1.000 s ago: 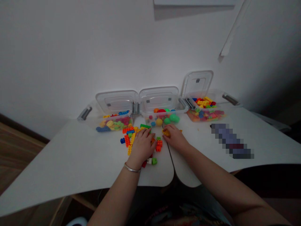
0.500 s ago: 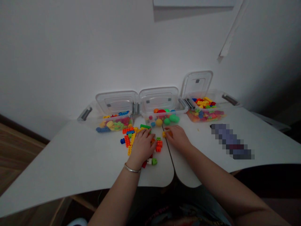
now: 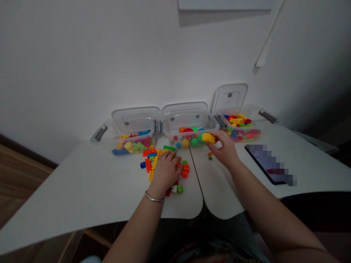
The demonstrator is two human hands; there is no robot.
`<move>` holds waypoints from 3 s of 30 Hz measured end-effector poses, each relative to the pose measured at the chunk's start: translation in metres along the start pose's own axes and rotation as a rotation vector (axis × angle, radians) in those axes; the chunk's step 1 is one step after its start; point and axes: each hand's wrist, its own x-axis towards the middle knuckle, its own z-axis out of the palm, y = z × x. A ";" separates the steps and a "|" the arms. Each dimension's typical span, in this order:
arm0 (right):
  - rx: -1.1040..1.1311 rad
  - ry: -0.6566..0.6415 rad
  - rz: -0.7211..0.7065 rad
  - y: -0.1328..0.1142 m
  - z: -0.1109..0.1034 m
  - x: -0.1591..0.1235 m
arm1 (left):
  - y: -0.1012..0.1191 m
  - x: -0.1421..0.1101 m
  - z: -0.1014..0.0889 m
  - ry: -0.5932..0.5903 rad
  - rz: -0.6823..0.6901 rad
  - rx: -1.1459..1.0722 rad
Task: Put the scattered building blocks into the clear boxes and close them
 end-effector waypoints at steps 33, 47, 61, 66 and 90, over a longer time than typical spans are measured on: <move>0.145 -0.561 -0.218 -0.038 0.035 -0.026 | -0.001 0.002 0.004 0.012 -0.092 0.053; -0.031 -0.542 -0.007 -0.017 0.058 -0.047 | -0.001 0.002 0.002 0.033 -0.084 0.000; 0.082 -0.145 0.018 -0.018 0.032 -0.032 | -0.003 0.001 0.003 0.071 -0.057 -0.011; -0.005 0.231 0.106 -0.004 -0.012 -0.003 | -0.003 0.001 0.004 0.059 -0.060 -0.006; -0.464 0.004 0.482 0.092 -0.055 0.080 | -0.005 0.001 0.005 0.074 -0.056 -0.029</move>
